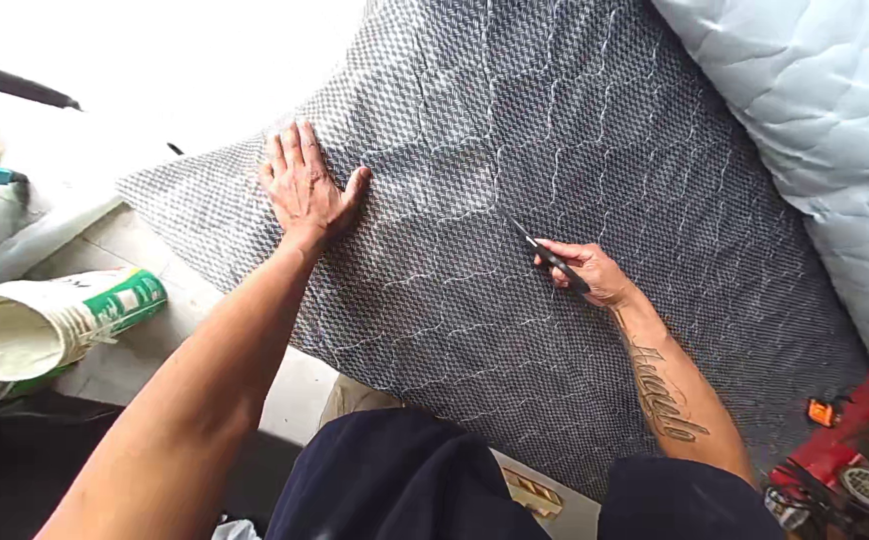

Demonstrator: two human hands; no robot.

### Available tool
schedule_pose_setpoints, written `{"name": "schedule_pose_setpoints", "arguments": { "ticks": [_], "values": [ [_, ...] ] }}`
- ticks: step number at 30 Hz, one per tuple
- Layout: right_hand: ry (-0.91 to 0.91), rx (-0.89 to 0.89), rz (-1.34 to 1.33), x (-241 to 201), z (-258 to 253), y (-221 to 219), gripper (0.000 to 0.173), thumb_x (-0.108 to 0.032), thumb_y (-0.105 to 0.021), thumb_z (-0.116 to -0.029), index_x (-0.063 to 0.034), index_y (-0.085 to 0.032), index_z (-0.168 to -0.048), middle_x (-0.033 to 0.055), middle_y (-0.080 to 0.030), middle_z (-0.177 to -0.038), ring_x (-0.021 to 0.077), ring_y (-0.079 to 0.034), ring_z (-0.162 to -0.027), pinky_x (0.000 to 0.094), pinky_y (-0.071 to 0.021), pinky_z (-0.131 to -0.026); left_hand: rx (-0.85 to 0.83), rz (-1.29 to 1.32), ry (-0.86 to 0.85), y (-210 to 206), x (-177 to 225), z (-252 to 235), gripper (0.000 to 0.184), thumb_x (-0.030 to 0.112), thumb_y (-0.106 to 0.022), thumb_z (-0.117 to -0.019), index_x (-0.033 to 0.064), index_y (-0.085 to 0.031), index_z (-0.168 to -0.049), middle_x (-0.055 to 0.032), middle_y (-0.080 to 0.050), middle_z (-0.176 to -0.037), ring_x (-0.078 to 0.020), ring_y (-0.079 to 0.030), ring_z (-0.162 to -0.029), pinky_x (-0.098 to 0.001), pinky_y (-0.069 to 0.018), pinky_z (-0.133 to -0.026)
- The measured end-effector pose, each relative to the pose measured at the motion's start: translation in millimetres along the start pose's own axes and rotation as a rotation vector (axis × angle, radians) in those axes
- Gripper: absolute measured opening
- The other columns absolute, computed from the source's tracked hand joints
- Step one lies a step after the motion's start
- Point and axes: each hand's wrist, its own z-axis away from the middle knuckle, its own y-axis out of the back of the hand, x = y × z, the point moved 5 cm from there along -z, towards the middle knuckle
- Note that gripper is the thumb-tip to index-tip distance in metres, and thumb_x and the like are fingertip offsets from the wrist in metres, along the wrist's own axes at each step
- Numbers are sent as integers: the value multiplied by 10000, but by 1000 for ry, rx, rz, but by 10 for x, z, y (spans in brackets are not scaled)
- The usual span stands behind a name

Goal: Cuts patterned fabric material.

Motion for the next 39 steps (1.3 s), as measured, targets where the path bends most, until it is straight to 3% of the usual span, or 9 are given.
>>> {"name": "schedule_pose_setpoints", "arguments": {
  "ticks": [5, 9, 12, 16, 24, 29, 32, 36, 39],
  "values": [
    [41, -46, -2, -116, -210, -95, 567, -211, -647, -959, -16, -519, -1476, 6, -673, -1204, 21, -613, -833, 182, -527, -734, 7, 25, 2, 0, -28, -7, 1129, 867, -365, -840, 64, -243, -1624, -196, -276, -1671, -408, -251, -1541, -660, -246, -1165],
    [34, -37, -1, -243, -395, -198, 527, -122, -645, -944, -13, -546, -1450, 5, -697, -1114, 30, -620, -739, 179, -538, -652, 4, 22, 8, -9, -36, -7, 1140, 872, -362, -835, 61, -232, -1626, -186, -272, -1675, -408, -254, -1540, -658, -259, -1158],
    [68, -58, 28, -337, -563, -269, 526, -188, -628, -970, -30, -541, -1464, 13, -681, -1150, 37, -610, -808, 182, -523, -713, 2, 26, 10, -8, -34, -18, 1144, 870, -366, -836, 56, -226, -1628, -187, -275, -1674, -406, -256, -1539, -652, -264, -1160],
    [37, -36, -1, -407, -765, -378, 484, -129, -614, -975, -47, -565, -1449, 27, -704, -1081, 49, -616, -713, 190, -534, -631, 31, 22, 1, -24, -35, -15, 1144, 859, -367, -841, 34, -232, -1622, -177, -286, -1672, -389, -271, -1537, -629, -287, -1148],
    [27, -41, 20, -656, -1173, -587, 487, -121, -609, -981, -43, -552, -1459, 26, -695, -1065, 47, -601, -685, 188, -526, -606, 38, 25, -6, -74, -57, -30, 1149, 863, -376, -827, 52, -230, -1628, -156, -272, -1682, -384, -278, -1532, -629, -320, -1123],
    [15, -32, 41, -790, -1377, -687, 510, -153, -594, -977, -41, -533, -1471, 0, -686, -1124, 26, -599, -739, 176, -518, -659, 39, 94, -54, -50, -55, 7, 1098, 848, -372, -848, 65, -292, -1614, -167, -325, -1657, -388, -328, -1508, -631, -325, -1121],
    [-18, 10, 12, -862, -1459, -750, 529, -134, -647, -943, -32, -553, -1453, 7, -705, -1103, 38, -622, -705, 183, -537, -617, 33, 191, -101, 19, -104, 9, 991, 818, -377, -889, 98, -417, -1568, -128, -445, -1597, -340, -432, -1456, -589, -373, -1105],
    [-20, -1, 1, -951, -1571, -838, 581, -231, -683, -944, -31, -534, -1469, 10, -694, -1178, 36, -628, -811, 191, -537, -707, -204, 488, -109, 43, -342, -317, 881, 738, -426, -934, 93, -464, -1532, -150, -432, -1596, -365, -400, -1471, -625, -346, -1134],
    [-43, 30, -1, -1082, -1707, -927, 553, -188, -669, -946, -24, -545, -1459, 7, -700, -1159, 29, -625, -780, 178, -531, -669, -321, 637, -127, -102, -745, -1039, 845, 670, -474, -971, 33, -437, -1526, -224, -396, -1590, -416, -368, -1474, -631, -315, -1176]
  ]
}}
